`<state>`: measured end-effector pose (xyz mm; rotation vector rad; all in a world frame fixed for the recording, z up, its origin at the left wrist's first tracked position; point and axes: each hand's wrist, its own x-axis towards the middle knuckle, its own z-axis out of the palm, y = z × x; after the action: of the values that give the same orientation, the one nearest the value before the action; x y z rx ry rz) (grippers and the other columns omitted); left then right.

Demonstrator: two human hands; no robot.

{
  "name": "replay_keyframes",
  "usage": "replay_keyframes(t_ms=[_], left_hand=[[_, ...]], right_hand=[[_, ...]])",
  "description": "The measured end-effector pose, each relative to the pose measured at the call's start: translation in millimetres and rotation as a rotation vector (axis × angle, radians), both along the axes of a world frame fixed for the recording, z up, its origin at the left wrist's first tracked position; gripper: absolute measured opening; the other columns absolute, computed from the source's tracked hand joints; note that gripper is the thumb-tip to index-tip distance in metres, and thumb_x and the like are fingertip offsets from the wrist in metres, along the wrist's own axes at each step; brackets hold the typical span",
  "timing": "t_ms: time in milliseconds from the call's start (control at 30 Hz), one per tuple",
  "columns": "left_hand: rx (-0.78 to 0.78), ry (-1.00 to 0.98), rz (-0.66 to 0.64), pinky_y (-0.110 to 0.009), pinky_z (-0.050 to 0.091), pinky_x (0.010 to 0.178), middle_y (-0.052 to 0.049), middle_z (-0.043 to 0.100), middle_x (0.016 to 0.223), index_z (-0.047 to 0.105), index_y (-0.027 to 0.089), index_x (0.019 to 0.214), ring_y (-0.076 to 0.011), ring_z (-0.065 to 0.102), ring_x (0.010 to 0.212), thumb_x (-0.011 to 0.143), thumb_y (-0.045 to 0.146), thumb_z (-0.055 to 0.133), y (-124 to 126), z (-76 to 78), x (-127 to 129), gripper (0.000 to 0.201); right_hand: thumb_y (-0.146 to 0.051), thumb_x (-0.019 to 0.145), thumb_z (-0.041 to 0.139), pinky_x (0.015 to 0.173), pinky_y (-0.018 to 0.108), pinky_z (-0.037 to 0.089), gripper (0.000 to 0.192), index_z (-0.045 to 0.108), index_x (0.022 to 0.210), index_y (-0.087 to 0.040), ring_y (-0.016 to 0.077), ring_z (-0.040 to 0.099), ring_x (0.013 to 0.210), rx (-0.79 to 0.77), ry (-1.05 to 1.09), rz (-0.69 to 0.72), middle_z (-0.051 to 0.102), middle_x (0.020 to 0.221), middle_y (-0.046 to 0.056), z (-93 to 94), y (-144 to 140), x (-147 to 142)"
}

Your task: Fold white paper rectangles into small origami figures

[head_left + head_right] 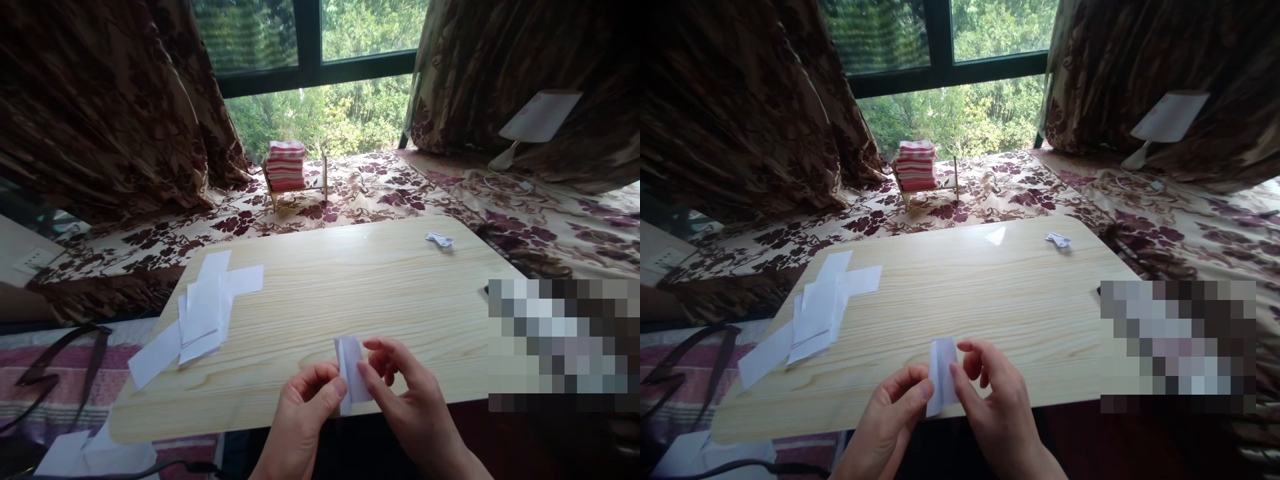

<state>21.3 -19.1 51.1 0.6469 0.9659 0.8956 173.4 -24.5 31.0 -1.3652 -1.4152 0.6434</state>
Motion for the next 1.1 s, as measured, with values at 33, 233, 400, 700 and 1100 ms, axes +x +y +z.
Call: replay_keyframes(t_ms=[33, 233, 400, 700, 1100], left_hand=[[0.026, 0.008, -0.001, -0.024, 0.043, 0.073, -0.003, 0.065, 0.084, 0.066, 0.015, 0.072, -0.0142, 0.054, 0.077, 0.074, 0.033, 0.075, 0.4, -0.1, 0.3, 0.020], [0.085, 0.130, -0.017, -0.021, 0.040, 0.065, 0.000, 0.060, 0.073, 0.064, 0.015, 0.073, -0.0111, 0.049, 0.069, 0.074, 0.034, 0.076, 2.5, -7.4, -2.5, 0.022], [0.078, 0.169, 0.004, -0.020, 0.039, 0.060, 0.002, 0.057, 0.069, 0.065, 0.015, 0.077, -0.0096, 0.046, 0.064, 0.076, 0.039, 0.073, 1.2, -14.4, -4.9, 0.025], [0.090, 0.189, 0.025, -0.020, 0.040, 0.061, 0.000, 0.059, 0.072, 0.068, 0.014, 0.077, -0.0104, 0.047, 0.067, 0.078, 0.039, 0.071, 0.1, -9.2, -2.8, 0.026], [0.096, 0.161, 0.041, -0.018, 0.047, 0.064, 0.000, 0.069, 0.077, 0.066, 0.018, 0.084, -0.0126, 0.063, 0.073, 0.074, 0.034, 0.075, 1.7, -5.5, -1.7, 0.021]], right_hand=[[-0.023, 0.085, 0.061, 0.055, 0.022, 0.045, 0.014, 0.064, 0.098, -0.021, 0.0115, 0.055, 0.058, 0.052, -0.027, 0.011, 0.060, 0.067, -0.003, -0.8, -0.4, -1.3], [-0.024, 0.094, 0.048, 0.058, 0.023, 0.043, 0.022, 0.067, 0.083, -0.021, 0.0133, 0.056, 0.066, -0.073, -0.005, 0.264, 0.060, 0.072, 0.001, 8.2, -0.4, -4.1], [-0.032, 0.096, 0.046, 0.061, 0.026, 0.042, 0.031, 0.064, 0.073, -0.019, 0.0144, 0.055, 0.066, -0.201, 0.041, 0.294, 0.058, 0.069, 0.001, 12.1, 0.4, -3.5], [-0.034, 0.093, 0.049, 0.063, 0.026, 0.042, 0.028, 0.070, 0.081, -0.019, 0.0153, 0.055, 0.069, -0.260, 0.093, 0.297, 0.058, 0.072, 0.002, 10.2, 1.8, -5.2], [-0.034, 0.090, 0.051, 0.057, 0.024, 0.043, 0.024, 0.071, 0.084, -0.020, 0.0142, 0.054, 0.064, -0.319, 0.083, 0.281, 0.059, 0.071, 0.001, 13.5, 0.6, -5.8]])
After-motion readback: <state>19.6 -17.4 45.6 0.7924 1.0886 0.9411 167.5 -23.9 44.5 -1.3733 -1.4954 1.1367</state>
